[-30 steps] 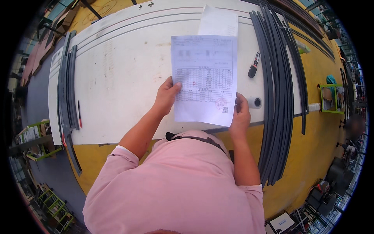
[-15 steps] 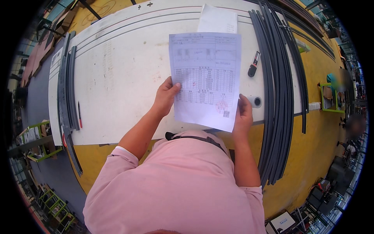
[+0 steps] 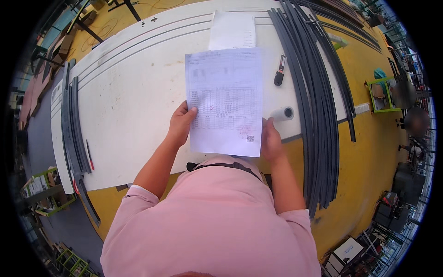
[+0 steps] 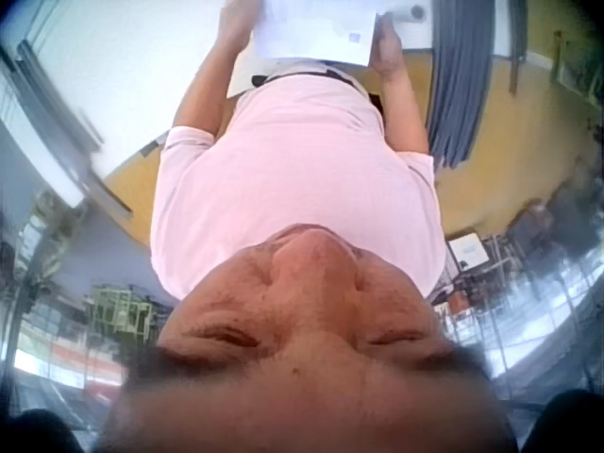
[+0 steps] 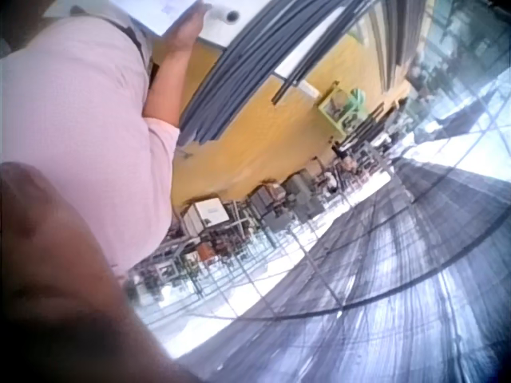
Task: The person aligns several long metal profiles on a workbench, checking them against a document and then using a ruler to measure and position them in a row.
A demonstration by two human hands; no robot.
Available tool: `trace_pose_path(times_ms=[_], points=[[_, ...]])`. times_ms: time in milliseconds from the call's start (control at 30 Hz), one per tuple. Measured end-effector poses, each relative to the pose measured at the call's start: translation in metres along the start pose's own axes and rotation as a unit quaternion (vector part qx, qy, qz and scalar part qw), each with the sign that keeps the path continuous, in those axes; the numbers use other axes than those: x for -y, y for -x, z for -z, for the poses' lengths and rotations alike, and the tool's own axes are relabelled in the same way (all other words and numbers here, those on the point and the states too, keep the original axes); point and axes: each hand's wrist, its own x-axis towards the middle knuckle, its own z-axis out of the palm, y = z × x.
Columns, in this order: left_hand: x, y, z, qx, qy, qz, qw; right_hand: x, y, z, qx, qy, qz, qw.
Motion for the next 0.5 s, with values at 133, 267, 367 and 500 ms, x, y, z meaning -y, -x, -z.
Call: trace_pose_path(times_ms=[133, 267, 367, 500], points=[[0.013, -0.009, 0.007, -0.017, -0.062, 0.026, 0.998, -0.007, 0.0, 0.01, 0.012, 0.08, 0.034, 0.996], [0.029, -0.018, 0.01, -0.041, -0.127, 0.057, 0.989, 0.002, 0.007, 0.002, -0.035, 0.238, -0.094, 0.966], [0.034, -0.017, 0.01, -0.049, -0.191, 0.089, 0.976, -0.015, 0.006, 0.012, -0.102, 0.3, -0.131, 0.939], [0.038, -0.008, 0.016, -0.04, -0.175, 0.107, 0.978, -0.029, 0.009, 0.022, -0.119, 0.294, -0.135, 0.939]])
